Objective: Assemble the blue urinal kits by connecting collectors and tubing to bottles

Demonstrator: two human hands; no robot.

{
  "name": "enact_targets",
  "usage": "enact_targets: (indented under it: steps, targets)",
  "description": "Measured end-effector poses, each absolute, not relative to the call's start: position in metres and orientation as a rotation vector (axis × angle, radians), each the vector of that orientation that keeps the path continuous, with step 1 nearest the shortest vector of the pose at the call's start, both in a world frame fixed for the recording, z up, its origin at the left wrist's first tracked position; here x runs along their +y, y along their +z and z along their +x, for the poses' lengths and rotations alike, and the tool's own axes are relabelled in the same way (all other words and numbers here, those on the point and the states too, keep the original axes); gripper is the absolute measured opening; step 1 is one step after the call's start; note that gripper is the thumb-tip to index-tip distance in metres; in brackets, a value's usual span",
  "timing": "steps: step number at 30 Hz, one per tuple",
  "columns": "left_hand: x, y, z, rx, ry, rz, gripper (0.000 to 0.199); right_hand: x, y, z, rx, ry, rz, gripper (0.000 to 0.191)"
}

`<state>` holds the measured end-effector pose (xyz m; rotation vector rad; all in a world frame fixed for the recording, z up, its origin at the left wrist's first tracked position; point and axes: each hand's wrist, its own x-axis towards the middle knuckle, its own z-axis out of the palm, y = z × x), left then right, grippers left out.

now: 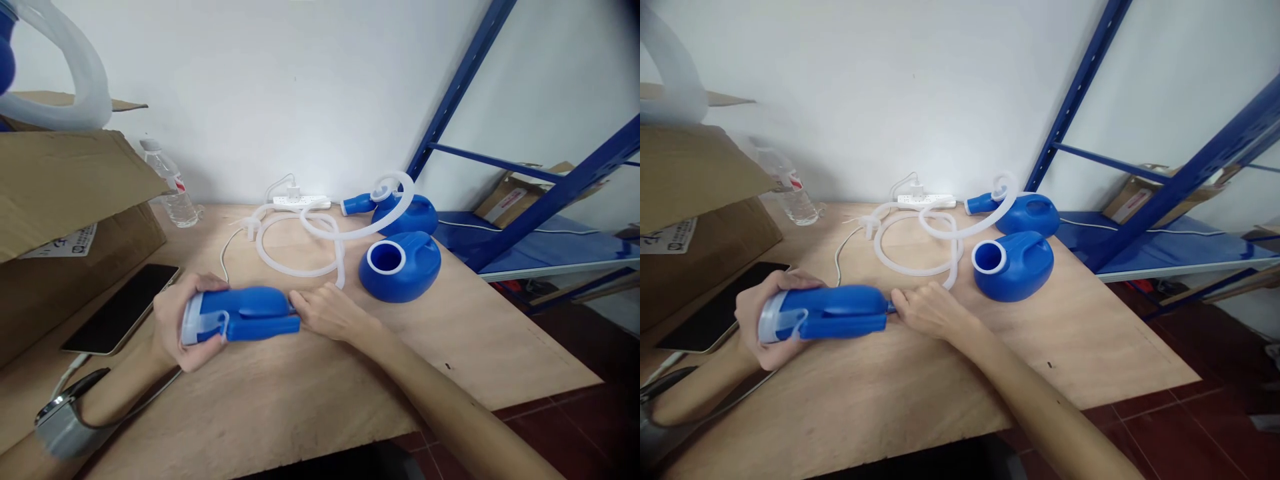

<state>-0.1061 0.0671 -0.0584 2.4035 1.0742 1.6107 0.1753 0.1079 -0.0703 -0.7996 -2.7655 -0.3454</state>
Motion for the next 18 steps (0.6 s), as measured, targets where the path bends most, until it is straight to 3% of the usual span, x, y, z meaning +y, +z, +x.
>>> enact_targets:
  steps: [5, 10, 18]
  targets:
    - [0.072, -0.061, -0.106, 0.910, 1.682, 2.576, 0.040, 0.112, -0.069, 0.176, -2.769, -0.277, -0.848, 0.030]
    - [0.073, -0.065, -0.100, 1.148, 1.622, 2.506, 0.037, 0.119, -0.067, 0.184, -2.637, -0.384, -0.889, 0.016]
    - [0.078, -0.053, -0.100, 1.432, 1.595, 1.953, 0.027, 0.123, -0.070, 0.190, -2.337, -0.457, -0.806, 0.036]
